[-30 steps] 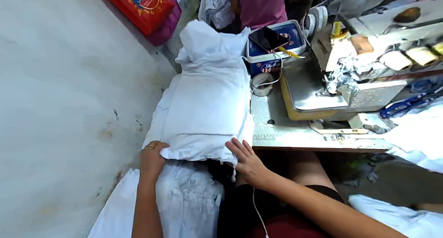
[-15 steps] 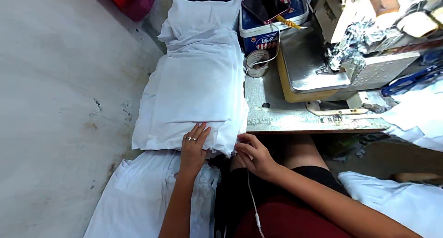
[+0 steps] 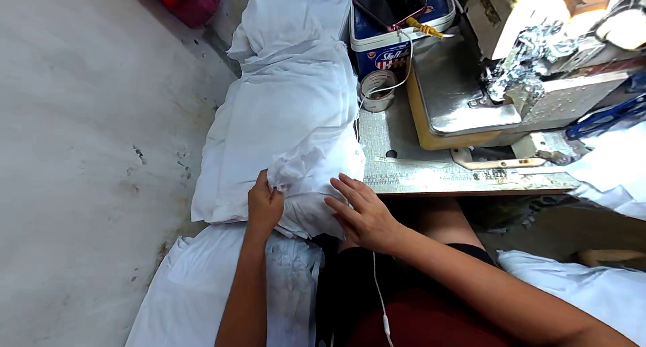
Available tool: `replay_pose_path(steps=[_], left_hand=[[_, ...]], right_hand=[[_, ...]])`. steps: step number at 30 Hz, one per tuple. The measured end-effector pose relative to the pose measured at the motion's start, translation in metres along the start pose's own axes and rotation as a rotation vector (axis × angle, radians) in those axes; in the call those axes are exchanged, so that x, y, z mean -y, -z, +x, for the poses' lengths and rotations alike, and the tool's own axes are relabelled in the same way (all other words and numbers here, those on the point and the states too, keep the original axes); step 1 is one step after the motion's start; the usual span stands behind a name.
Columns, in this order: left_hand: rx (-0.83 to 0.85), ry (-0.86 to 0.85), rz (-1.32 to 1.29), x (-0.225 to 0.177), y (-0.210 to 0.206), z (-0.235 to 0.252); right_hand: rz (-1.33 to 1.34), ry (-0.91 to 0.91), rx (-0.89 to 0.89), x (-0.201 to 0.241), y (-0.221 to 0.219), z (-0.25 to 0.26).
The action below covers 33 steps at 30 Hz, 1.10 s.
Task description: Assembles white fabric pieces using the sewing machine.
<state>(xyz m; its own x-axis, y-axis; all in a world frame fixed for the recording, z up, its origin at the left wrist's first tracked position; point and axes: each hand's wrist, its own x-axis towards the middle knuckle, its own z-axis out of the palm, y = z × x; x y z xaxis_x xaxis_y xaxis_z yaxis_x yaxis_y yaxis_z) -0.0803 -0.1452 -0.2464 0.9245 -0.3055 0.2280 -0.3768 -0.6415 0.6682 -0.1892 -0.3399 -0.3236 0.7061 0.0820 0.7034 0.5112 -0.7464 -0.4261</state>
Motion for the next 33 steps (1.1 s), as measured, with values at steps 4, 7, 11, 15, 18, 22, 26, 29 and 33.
replay_pose_path(steps=[4,7,11,15,18,22,26,29,33], left_hand=[[-0.313,0.206,-0.235,0.009,0.058,0.047],[-0.619,0.164,-0.523,0.038,0.120,0.087],[-0.879,0.313,-0.622,0.089,0.161,0.090],[-0.742,0.700,0.139,0.123,0.157,0.069],[-0.397,0.378,0.339,0.082,0.109,0.065],[-0.001,-0.169,0.302,-0.003,-0.002,0.047],[0.139,-0.297,0.473,-0.041,-0.080,0.017],[0.278,-0.543,0.360,-0.065,-0.099,-0.001],[0.483,-0.760,-0.135,-0.108,-0.133,-0.021]], right_hand=[[-0.014,-0.049,0.149,-0.001,-0.010,0.004],[-0.036,-0.032,0.142,-0.003,-0.010,0.002],[-0.068,-0.019,0.126,-0.004,-0.010,0.000],[-0.067,-0.019,0.121,-0.001,-0.011,0.000],[-0.012,-0.052,0.146,0.004,-0.007,0.004],[0.157,-0.108,0.143,-0.001,0.028,0.002],[-0.179,-0.210,-0.124,-0.019,0.103,-0.043],[-0.474,-0.477,-0.226,-0.044,0.173,-0.095],[-0.670,-0.808,-0.389,-0.079,0.257,-0.137]])
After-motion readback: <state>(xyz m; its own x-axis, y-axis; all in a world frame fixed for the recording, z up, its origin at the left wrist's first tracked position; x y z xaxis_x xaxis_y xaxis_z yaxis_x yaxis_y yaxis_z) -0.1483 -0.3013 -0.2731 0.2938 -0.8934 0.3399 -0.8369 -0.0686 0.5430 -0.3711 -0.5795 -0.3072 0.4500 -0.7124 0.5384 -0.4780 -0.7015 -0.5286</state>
